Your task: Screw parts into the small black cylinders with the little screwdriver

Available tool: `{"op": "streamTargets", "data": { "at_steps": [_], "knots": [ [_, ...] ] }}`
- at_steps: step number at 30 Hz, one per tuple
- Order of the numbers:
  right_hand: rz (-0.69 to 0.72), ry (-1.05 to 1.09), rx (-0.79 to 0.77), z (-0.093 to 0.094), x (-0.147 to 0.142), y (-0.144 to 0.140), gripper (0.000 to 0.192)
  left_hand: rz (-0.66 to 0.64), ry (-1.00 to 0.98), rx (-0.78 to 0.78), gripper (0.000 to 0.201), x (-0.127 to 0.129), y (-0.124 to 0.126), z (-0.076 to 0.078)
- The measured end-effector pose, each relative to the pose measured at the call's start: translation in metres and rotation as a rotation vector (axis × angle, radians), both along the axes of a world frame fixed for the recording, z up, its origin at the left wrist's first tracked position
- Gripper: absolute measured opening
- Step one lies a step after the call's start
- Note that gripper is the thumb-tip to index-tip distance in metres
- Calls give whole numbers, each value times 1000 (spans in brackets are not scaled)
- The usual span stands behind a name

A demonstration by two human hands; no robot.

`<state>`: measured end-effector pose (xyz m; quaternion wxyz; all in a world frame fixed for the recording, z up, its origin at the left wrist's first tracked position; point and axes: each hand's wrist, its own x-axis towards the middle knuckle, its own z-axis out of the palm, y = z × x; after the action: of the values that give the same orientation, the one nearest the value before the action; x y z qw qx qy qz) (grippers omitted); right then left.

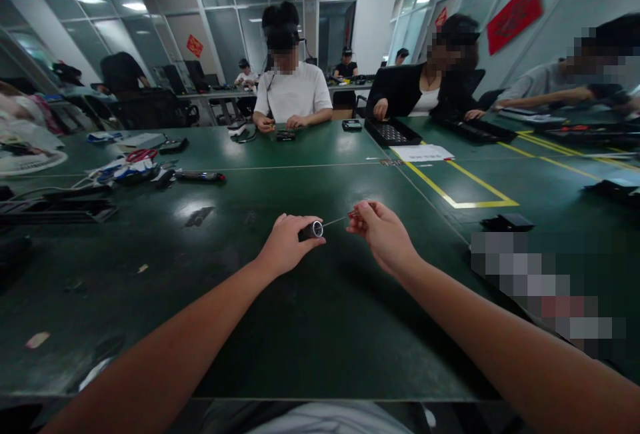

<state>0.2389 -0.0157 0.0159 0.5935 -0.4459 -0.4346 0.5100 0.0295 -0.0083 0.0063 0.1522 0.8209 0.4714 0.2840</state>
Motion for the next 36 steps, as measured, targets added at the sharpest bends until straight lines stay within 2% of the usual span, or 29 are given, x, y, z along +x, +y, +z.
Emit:
{"op": "streamTargets", "data": {
  "at_steps": [6, 14, 20, 24, 27, 30, 36],
  "knots": [
    [27, -180, 104, 0, 3, -1, 30, 2, -11, -13, 37, 0, -2, 0],
    [-13, -457, 252, 14, 3, -14, 21, 30, 5, -54, 37, -2, 1, 0],
    [26, -634, 303, 21, 4, -25, 26, 27, 40, -72, 42, -3, 2, -3],
    [-66, -701, 310, 23, 3, -28, 43, 9, 49, -81, 41, -2, 0, -2],
    [-79, -804, 325, 24, 3, -27, 37, 9, 58, -91, 40, -2, 1, -2],
    [-28, -888, 373, 26, 3, -28, 30, 21, 49, -73, 39, -3, 2, -3],
    [-7, -983, 331, 30, 6, -27, 36, 36, 39, -46, 40, -7, 4, -4]
  ]
}}
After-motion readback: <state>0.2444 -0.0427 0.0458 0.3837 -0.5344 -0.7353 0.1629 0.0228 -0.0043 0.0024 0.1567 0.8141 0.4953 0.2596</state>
